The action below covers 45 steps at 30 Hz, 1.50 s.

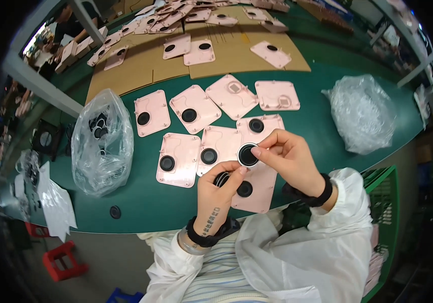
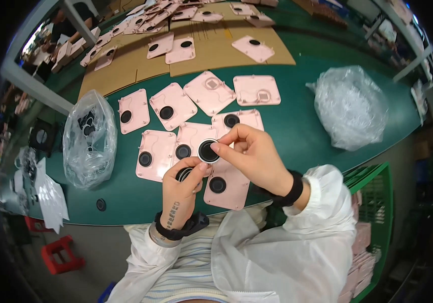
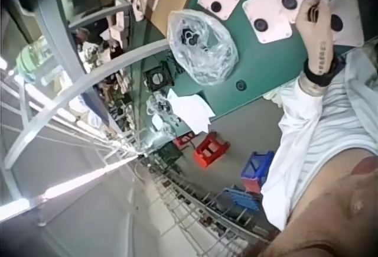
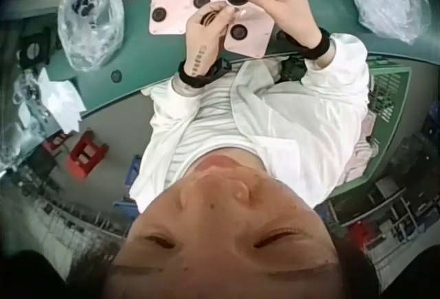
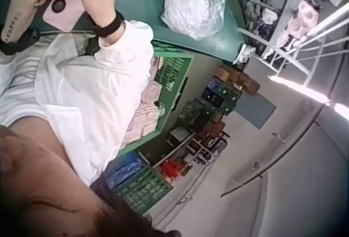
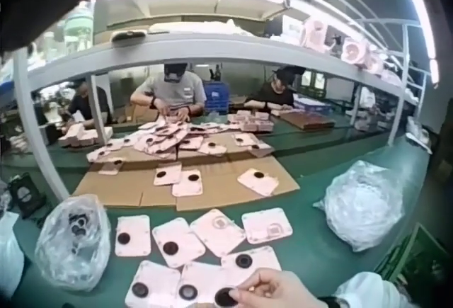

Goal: The person picks up pink plastic panels from a green crate, places them on the table, and peels adhesive backing from small black speakers. They then press the speakers into the circular openings of the panels and set the assembled components aside.

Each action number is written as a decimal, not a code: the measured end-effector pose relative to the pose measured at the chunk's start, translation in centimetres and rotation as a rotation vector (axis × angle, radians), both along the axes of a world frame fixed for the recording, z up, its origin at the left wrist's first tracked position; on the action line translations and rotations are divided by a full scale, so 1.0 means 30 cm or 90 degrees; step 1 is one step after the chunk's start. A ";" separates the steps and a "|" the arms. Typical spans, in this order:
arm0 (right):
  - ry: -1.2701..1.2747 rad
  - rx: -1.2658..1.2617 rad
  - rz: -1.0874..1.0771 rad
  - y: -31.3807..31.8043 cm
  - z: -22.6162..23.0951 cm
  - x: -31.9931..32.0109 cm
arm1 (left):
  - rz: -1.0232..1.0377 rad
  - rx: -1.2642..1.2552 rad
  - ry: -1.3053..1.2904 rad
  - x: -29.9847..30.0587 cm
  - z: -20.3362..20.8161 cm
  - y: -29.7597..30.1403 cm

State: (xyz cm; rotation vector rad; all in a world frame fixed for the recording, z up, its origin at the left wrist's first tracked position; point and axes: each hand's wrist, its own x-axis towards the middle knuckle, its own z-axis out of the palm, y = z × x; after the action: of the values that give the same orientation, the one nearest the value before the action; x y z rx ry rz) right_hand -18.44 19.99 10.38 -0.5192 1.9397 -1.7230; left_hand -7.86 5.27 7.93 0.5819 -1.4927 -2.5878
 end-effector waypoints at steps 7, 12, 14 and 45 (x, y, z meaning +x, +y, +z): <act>0.500 0.053 -0.041 0.013 0.013 0.024 | 0.047 -0.138 -0.030 -0.006 -0.040 0.015; 0.468 0.040 0.034 0.020 -0.028 0.053 | 0.026 -0.184 0.006 0.002 -0.048 -0.002; 0.460 0.040 0.034 0.016 -0.034 0.059 | 0.015 -0.196 0.000 0.010 -0.040 -0.006; 0.520 0.107 0.028 -0.010 -0.065 0.086 | 0.069 -0.493 0.094 0.006 -0.058 0.001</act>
State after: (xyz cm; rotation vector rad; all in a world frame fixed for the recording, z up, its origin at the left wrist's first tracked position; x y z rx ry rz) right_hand -15.85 19.68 8.43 -1.3421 2.5418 -1.4039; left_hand -7.68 5.30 6.19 0.3427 -2.1230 -1.7066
